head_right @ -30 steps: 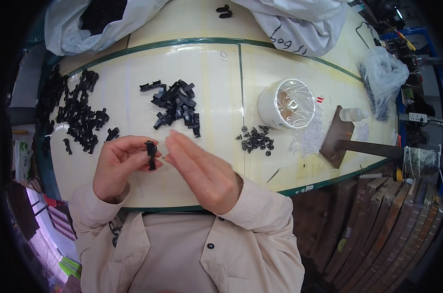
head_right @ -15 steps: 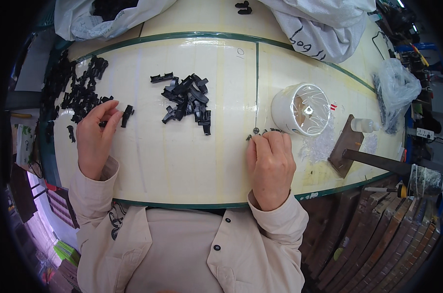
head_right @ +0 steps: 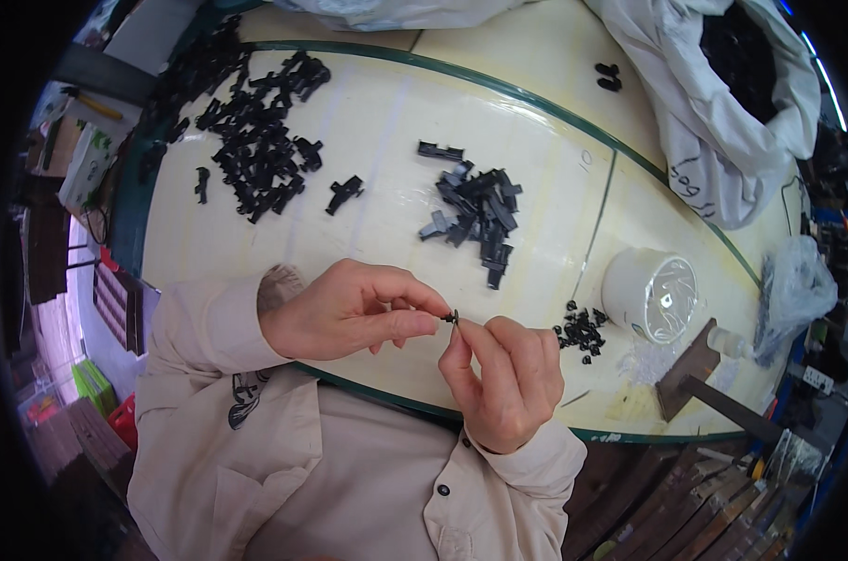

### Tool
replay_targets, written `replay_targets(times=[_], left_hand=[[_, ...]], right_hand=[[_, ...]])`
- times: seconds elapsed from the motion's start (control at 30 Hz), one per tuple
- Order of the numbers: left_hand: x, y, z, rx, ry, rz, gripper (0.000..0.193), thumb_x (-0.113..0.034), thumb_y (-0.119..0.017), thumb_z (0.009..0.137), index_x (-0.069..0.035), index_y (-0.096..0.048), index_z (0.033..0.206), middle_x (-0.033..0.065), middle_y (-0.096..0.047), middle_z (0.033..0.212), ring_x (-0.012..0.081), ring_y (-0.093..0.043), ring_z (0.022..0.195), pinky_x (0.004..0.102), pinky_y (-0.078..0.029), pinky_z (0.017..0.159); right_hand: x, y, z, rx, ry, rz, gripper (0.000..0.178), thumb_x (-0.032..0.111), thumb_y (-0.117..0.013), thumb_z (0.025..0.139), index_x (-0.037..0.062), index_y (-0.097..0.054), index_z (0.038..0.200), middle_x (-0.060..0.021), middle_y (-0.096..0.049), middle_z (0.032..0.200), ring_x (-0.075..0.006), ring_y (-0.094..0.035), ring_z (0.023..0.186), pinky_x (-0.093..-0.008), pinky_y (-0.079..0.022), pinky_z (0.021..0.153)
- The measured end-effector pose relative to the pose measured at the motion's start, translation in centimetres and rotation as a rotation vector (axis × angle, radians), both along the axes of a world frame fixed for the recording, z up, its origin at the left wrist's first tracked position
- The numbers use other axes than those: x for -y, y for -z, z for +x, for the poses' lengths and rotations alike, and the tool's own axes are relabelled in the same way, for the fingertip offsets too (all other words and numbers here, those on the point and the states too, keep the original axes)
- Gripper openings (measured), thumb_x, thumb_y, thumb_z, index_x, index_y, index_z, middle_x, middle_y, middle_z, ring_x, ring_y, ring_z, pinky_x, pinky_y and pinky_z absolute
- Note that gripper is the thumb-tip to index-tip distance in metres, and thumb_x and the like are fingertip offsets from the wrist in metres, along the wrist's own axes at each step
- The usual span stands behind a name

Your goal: Assemble small black plastic components by inserting pins and then organizing large bags of parts.

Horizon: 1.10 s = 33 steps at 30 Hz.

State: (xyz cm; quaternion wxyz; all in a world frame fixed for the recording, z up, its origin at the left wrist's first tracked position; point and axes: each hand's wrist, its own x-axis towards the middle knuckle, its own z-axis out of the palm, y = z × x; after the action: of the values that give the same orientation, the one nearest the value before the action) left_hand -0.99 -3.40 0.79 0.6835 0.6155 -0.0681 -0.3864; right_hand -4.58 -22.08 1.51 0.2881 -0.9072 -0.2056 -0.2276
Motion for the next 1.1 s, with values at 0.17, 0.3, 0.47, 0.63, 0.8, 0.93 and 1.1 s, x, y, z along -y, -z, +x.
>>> replay_targets(times=[0.17, 0.3, 0.47, 0.63, 0.8, 0.93, 1.1], left_hand=[[-1.0, 0.0, 0.2, 0.058, 0.017, 0.002, 0.018, -0.016, -0.057, 0.09, -0.001, -0.063, 0.098, 0.0013, -0.062, 0.076, 0.0049, -0.055, 0.061, 0.0195, -0.046, 0.052], [-2.0, -0.3, 0.5, 0.122, 0.147, 0.049, 0.017, -0.015, -0.058, 0.089, 0.0, -0.063, 0.094, 0.0027, -0.062, 0.072, 0.0057, -0.055, 0.058, 0.0201, -0.046, 0.053], [-2.3, -0.7, 1.4, 0.04, 0.303, 0.068, 0.018, -0.016, -0.057, 0.089, 0.001, -0.063, 0.093, 0.0033, -0.061, 0.07, 0.0059, -0.055, 0.059, 0.0207, -0.046, 0.053], [-1.9, -0.7, 1.4, 0.01, 0.353, 0.053, 0.019, -0.016, -0.056, 0.09, 0.001, -0.063, 0.094, 0.0025, -0.06, 0.069, 0.0064, -0.055, 0.058, 0.0206, -0.046, 0.054], [-1.1, -1.3, 2.4, 0.218, 0.305, 0.089, 0.014, -0.011, -0.063, 0.084, -0.001, -0.062, 0.093, 0.0044, -0.061, 0.081, 0.0083, -0.057, 0.069, 0.0219, -0.046, 0.057], [-0.7, 0.6, 4.7, 1.275, -0.261, 0.648, 0.04, -0.008, -0.075, 0.062, -0.004, -0.059, 0.098, 0.0113, -0.057, 0.097, 0.03, -0.053, 0.093, 0.0348, -0.045, 0.08], [-0.6, 2.4, 7.7, 1.418, -0.25, 0.862, 0.032, -0.004, -0.071, 0.067, -0.004, -0.06, 0.098, 0.0104, -0.055, 0.106, 0.0285, -0.051, 0.099, 0.0362, -0.044, 0.081]], right_hand=[[-0.5, 0.0, 0.2, -0.057, -0.111, 0.02, 0.029, -0.009, -0.07, 0.059, 0.0008, -0.065, 0.085, -0.0088, -0.059, 0.081, -0.0207, -0.056, 0.061, -0.0268, -0.045, 0.052], [0.1, 0.1, 0.5, -0.341, -0.286, 0.27, 0.023, -0.008, -0.07, 0.065, -0.001, -0.064, 0.086, -0.0131, -0.063, 0.089, -0.0233, -0.064, 0.072, -0.027, -0.052, 0.059], [0.4, 0.2, 0.5, -0.38, -0.435, 0.305, 0.021, -0.007, -0.07, 0.067, -0.0028, -0.064, 0.087, -0.0138, -0.064, 0.089, -0.0228, -0.065, 0.073, -0.0273, -0.054, 0.059], [0.8, -0.3, 0.6, -0.396, -0.459, 0.337, 0.022, -0.009, -0.071, 0.064, -0.0025, -0.065, 0.084, -0.0151, -0.065, 0.085, -0.0227, -0.066, 0.069, -0.026, -0.054, 0.059], [1.8, -0.6, 0.7, -0.303, -0.424, 0.259, 0.023, -0.009, -0.069, 0.065, -0.0048, -0.063, 0.087, -0.0142, -0.064, 0.087, -0.0231, -0.065, 0.072, -0.0277, -0.053, 0.058], [5.5, -1.8, 1.0, 0.005, -0.005, 0.23, 0.022, -0.009, -0.069, 0.064, -0.0031, -0.064, 0.085, -0.0131, -0.065, 0.082, -0.0199, -0.063, 0.066, -0.0249, -0.049, 0.051], [11.7, -2.4, 1.1, 0.02, 0.547, -0.029, 0.016, -0.005, -0.07, 0.068, 0.0009, -0.063, 0.082, -0.0102, -0.065, 0.082, -0.0146, -0.058, 0.054, -0.0225, -0.045, 0.048]])
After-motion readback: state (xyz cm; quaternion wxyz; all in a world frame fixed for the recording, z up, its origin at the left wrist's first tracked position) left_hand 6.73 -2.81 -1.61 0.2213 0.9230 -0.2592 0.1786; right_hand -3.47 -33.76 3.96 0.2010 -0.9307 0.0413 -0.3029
